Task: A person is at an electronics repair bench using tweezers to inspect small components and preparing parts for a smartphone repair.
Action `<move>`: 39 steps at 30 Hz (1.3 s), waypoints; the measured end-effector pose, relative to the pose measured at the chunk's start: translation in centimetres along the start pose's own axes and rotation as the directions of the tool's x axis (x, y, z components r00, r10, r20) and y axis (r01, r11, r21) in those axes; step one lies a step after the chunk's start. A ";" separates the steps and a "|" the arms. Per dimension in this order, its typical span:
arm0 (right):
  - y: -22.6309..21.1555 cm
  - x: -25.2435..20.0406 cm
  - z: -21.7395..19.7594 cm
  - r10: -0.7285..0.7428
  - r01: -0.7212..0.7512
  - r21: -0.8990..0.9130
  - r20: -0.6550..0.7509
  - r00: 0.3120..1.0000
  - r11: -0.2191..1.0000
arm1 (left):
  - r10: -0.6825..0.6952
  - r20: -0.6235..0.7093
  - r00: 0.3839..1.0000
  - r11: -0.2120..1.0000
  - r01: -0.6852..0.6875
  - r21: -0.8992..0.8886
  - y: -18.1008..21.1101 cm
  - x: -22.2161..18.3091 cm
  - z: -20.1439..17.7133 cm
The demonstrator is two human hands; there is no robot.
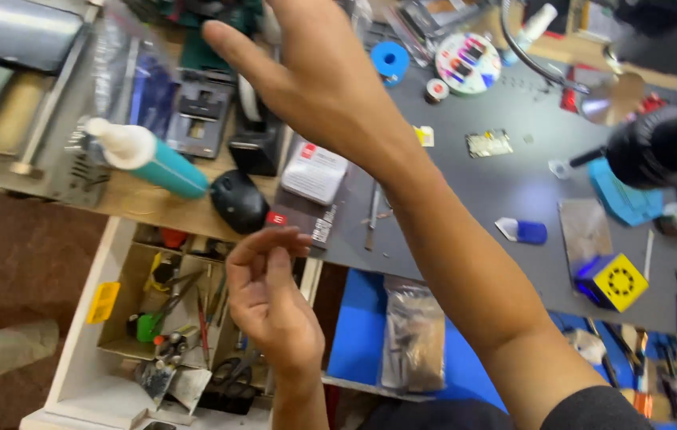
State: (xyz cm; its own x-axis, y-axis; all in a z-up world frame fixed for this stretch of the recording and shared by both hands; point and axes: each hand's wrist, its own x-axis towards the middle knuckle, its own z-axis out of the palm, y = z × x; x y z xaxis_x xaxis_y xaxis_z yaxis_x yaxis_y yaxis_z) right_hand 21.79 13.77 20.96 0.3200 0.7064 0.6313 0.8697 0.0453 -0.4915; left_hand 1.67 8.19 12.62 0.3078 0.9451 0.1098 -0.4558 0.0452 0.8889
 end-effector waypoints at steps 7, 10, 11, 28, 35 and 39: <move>-4.2 -21.2 -12.5 0.458 -0.436 0.242 -0.042 0.888 0.867 | -0.084 0.253 0.964 0.991 0.055 0.122 -0.8 -4.2 3.1; -4.2 -29.5 -14.7 0.569 -0.566 0.221 0.059 0.821 0.794 | -0.146 0.348 0.926 0.969 0.063 0.238 -2.4 -6.2 4.4; -4.3 -31.9 -15.4 0.615 -0.614 0.223 0.073 0.785 0.757 | -0.176 0.425 0.888 0.951 0.042 0.306 -2.8 -7.0 4.8; -4.2 -44.9 -24.5 0.835 -0.825 0.128 -0.088 0.543 0.550 | -0.358 0.584 0.729 0.841 -0.020 0.541 -6.1 -15.0 10.4; -2.7 -43.6 -25.6 0.780 -0.792 0.077 -0.250 0.573 0.606 | -0.202 0.660 0.724 0.774 -0.295 0.561 -9.5 -10.4 11.2; -1.7 -43.2 -26.4 0.746 -0.787 0.068 -0.377 0.548 0.613 | -0.109 0.726 0.679 0.800 -0.374 0.470 -12.0 -7.8 12.1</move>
State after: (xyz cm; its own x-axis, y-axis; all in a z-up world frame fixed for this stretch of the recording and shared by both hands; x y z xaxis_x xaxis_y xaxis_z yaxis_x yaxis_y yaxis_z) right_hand 16.42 -35.42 10.37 0.9664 0.1545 0.2056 0.2553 -0.4802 -0.8392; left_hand 14.86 -3.68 6.47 0.8649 0.4023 0.3001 -0.0867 -0.4692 0.8788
